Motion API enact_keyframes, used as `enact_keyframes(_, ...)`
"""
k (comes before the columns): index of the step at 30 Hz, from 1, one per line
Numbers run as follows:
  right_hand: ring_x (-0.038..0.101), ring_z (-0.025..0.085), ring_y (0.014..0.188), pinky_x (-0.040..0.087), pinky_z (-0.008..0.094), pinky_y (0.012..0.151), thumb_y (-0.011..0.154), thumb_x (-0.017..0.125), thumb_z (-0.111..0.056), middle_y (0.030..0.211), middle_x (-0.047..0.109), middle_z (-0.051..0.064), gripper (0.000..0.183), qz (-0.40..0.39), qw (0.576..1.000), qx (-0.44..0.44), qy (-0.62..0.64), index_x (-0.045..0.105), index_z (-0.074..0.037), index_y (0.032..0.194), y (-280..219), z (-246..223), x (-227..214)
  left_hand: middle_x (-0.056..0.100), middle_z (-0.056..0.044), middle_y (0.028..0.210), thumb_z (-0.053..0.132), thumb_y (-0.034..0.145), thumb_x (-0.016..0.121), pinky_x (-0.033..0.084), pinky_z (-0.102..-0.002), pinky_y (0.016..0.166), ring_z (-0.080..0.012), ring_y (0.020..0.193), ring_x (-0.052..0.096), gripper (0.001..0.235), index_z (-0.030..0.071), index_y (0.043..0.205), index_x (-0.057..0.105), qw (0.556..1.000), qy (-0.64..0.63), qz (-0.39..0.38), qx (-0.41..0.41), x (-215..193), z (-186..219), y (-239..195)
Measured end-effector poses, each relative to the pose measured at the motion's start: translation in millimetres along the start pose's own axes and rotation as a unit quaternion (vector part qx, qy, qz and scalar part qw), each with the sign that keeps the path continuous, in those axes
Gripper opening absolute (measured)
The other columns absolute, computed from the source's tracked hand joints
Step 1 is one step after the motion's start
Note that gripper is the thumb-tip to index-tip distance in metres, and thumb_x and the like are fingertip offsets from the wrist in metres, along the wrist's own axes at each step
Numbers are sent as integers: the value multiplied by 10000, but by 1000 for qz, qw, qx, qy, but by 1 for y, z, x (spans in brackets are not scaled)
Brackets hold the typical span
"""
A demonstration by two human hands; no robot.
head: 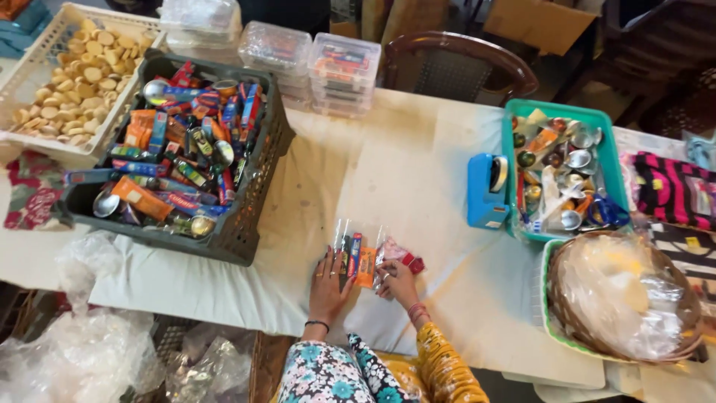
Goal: The person organizes small items on a table. They pick up tubes and small packets from a crate, wipe them with a cloth, and place them into a clear plastic container. The person also handles a plastic bag and a yellow sticky note during the process.
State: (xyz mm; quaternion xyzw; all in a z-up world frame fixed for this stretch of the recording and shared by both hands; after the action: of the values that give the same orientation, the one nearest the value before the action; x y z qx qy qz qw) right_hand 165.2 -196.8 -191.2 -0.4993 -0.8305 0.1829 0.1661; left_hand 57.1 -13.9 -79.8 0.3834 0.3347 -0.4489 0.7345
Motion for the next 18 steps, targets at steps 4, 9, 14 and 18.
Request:
enact_keyframes(4,678,221,480,523,326,381,964,650,-113,747,695,127,207,-11,1000,-30,0,598,27,1108,9,-2,2,352,-181,1614,400,926,661,320,-468,1179,-372,1407,406,743,64,1533,393,1000,-3,2,10,-4,-2,7)
enact_keyframes(9,690,196,521,547,299,428,991,611,-179,818,712,120,284,6,1000,1,14,587,3,1207,-1,-6,-2,365,-177,1612,390,908,667,320,-466,1171,-358,1404,408,766,66,1544,390,999,-31,10,8,-4,0,8)
enact_keyframes(14,689,185,524,543,303,439,955,676,-170,875,753,88,305,12,1000,8,-3,577,10,1180,-2,-10,10,374,-157,1601,389,895,699,315,-466,1175,-354,1403,411,771,79,1530,392,999,-39,4,-6,-9,0,4)
enact_keyframes(18,638,195,544,473,314,459,916,763,-126,747,692,145,308,42,993,-4,-114,583,29,1113,6,1,15,363,-165,1599,363,838,736,300,-467,1172,-372,1406,391,834,86,1539,379,997,-71,-23,-1,-11,-1,10)
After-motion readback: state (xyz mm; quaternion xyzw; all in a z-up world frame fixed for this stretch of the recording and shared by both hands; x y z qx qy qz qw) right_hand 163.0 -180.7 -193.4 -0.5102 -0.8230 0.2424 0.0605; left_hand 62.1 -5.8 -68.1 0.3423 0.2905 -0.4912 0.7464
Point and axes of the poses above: each hand's wrist, its own y-axis towards the middle knuckle, its own x-axis out of the palm, z = x × y, the point moved 8 cm from there along y, towards the middle knuckle
